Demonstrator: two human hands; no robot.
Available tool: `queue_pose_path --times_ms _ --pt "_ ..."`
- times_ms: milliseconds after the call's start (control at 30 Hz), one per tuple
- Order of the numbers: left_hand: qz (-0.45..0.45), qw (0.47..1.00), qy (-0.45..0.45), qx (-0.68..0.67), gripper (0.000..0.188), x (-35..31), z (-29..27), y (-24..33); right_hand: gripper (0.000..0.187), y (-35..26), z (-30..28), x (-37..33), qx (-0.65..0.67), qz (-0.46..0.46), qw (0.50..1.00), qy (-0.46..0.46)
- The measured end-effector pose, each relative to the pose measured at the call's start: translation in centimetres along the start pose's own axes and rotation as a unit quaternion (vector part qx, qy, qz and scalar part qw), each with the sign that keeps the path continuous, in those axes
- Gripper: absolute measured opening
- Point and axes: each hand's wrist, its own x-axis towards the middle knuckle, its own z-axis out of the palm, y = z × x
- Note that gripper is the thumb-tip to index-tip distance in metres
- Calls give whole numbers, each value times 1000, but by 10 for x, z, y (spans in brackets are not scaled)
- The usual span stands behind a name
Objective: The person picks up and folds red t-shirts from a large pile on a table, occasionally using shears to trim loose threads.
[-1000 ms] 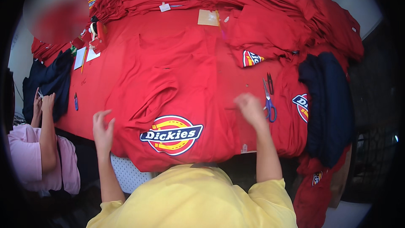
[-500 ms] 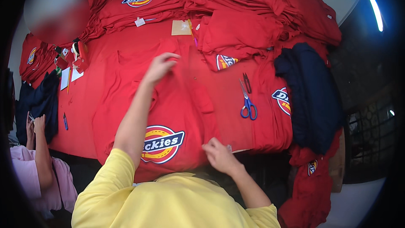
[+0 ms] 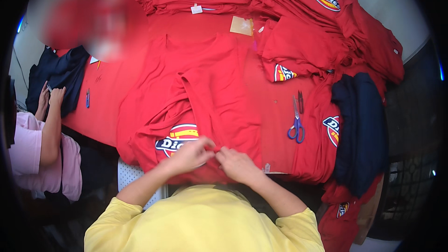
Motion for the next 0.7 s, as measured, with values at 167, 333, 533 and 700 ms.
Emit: queue_pose_path --times_ms 167,333,533,700 --pt "55 987 49 141 33 -15 47 -5 12 53 -9 2 109 -24 994 21" --pt "42 993 22 108 22 -11 33 -12 16 57 -30 10 220 8 974 -47" --pt "16 995 45 83 19 -15 30 -11 21 66 -34 12 212 -5 977 -33" --pt "35 994 74 76 18 -17 29 -8 36 30 -19 13 213 -32 976 -16"
